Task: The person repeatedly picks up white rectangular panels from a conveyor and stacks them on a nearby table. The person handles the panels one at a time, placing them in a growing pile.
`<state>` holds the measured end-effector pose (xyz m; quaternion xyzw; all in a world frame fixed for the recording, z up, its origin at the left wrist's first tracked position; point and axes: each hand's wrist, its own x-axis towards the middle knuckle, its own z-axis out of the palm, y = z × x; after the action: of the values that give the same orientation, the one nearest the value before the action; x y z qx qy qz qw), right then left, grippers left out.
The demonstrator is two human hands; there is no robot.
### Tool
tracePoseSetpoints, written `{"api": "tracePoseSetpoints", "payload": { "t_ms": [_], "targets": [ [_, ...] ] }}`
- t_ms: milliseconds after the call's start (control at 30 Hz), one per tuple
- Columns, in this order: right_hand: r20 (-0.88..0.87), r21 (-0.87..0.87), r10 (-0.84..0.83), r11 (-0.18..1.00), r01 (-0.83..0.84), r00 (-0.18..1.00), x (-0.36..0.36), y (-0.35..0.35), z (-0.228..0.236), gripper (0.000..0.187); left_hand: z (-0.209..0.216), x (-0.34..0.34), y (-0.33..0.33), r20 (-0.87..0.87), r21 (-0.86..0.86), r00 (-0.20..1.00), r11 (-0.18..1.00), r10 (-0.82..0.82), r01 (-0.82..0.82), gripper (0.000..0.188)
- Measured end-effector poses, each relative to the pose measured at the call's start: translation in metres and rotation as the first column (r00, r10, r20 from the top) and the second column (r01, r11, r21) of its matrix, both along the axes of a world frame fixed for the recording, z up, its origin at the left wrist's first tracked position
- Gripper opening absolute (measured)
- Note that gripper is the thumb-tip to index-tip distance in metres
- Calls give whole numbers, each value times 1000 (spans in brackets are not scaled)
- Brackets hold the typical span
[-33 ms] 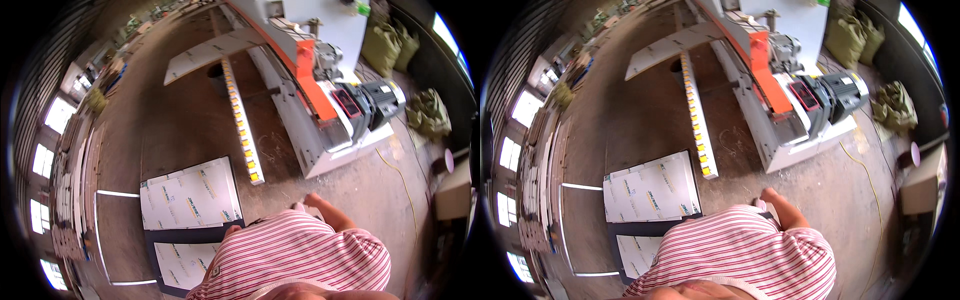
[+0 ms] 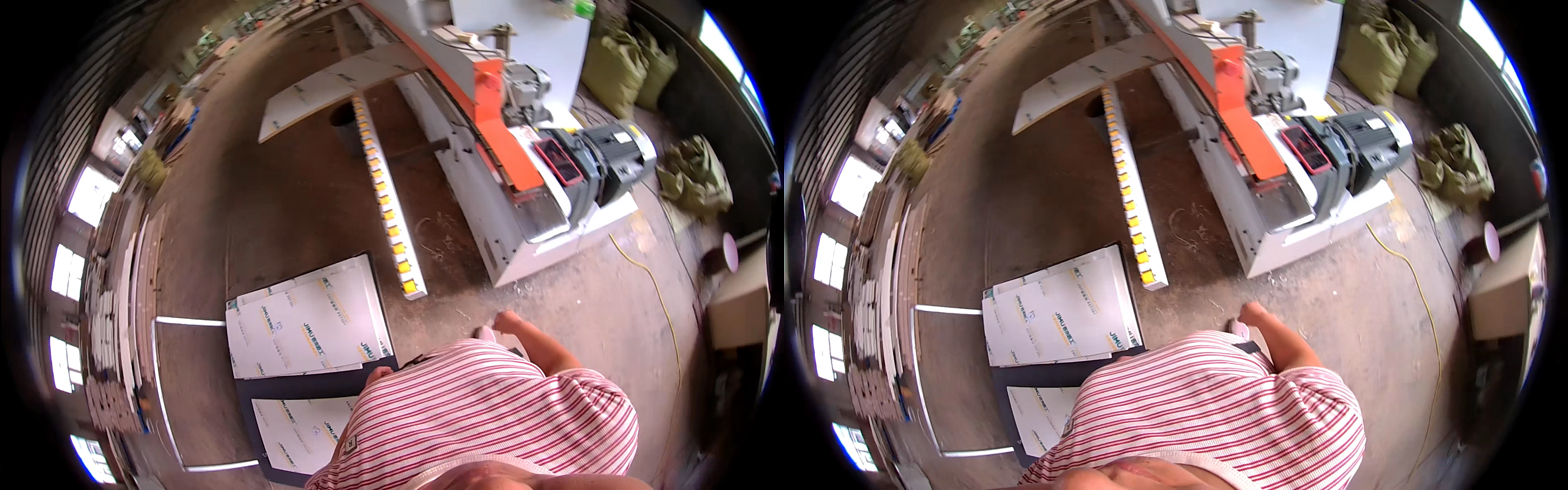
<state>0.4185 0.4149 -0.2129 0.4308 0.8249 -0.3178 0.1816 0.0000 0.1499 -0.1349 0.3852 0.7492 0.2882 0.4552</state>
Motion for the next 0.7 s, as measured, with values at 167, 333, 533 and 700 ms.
{"api": "tracePoseSetpoints", "payload": {
  "t_ms": [167, 333, 533, 700],
  "targets": [
    [11, -5, -131, 991, 131, 991, 4, -6, 18, 30, -5, -6, 4, -7, 10, 1000, 1000, -28, 28, 20],
    [36, -47, -152, 987, 153, 988, 19, -13, 9, 30, -9, -14, 4, -14, 27, 999, 999, -44, 44, 20],
    [36, -16, -47, 999, 48, 998, 23, -16, 8, 29, -13, -24, 7, -21, 48, 998, 997, -62, 63, 19],
    [38, -34, -120, 992, 122, 992, 12, -16, 26, 27, 30, -17, 27, -10, -151, 986, 975, -165, 161, 17]
  ]
}}
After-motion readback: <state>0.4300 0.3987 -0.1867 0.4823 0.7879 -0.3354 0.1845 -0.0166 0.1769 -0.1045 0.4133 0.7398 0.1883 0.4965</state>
